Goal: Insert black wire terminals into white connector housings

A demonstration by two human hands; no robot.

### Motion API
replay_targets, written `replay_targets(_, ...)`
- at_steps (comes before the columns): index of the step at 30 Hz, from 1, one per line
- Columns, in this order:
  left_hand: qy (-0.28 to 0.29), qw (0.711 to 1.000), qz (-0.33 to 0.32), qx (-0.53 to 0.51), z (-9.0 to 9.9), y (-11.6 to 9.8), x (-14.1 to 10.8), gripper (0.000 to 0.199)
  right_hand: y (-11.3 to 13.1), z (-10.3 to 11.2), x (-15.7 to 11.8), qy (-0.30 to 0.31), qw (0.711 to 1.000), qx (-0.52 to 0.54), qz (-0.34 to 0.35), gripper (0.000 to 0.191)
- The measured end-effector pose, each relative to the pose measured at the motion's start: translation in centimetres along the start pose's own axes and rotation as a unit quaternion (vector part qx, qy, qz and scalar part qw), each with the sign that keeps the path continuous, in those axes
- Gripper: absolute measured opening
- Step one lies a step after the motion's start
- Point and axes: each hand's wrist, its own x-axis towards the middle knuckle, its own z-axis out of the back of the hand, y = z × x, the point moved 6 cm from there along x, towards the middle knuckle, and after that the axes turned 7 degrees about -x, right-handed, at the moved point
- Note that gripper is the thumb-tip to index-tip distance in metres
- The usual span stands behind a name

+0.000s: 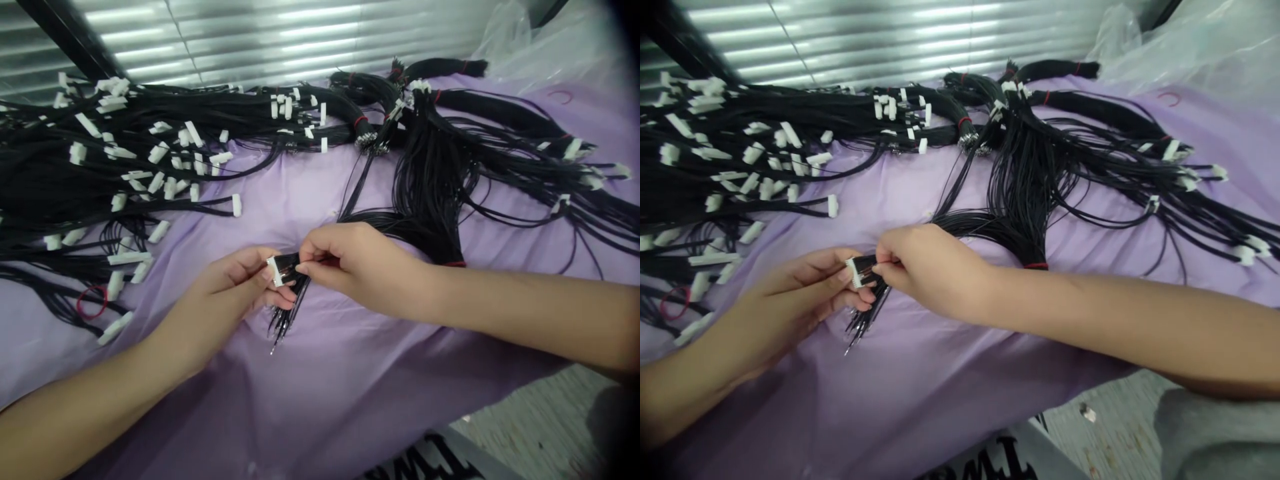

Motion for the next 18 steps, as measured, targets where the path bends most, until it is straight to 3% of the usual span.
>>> replay_targets(7, 0.020, 1.000, -0.005, 0.002, -0.4, -0.3, 0.1, 0.012, 0.6, -0.7, 0.2, -0.006, 0.998, -0.043, 0.050, 0.014)
replay_targets(10, 0.003, 1.000, -0.006, -0.003, -0.2, -0.4, 0.2, 0.009, 1.1, -0.4, 0.0, -0.005, 0.993, -0.095, 0.076, 0.010)
replay_targets(12, -0.014, 1.000, -0.021, 0.008, 0.0, -0.6, 0.3, 0.007, 1.8, 0.4, -0.4, -0.015, 0.978, -0.172, 0.120, 0.011)
replay_targets(15, -0.036, 0.998, -0.042, 0.039, 0.4, -1.0, 0.5, 0.007, 2.8, 1.7, -1.4, -0.051, 0.933, -0.306, 0.182, 0.019)
replay_targets(18, -0.055, 0.997, -0.053, 0.028, 0.6, -1.4, 0.7, 0.003, 2.5, 1.7, -1.4, -0.026, 0.912, -0.361, 0.193, 0.021)
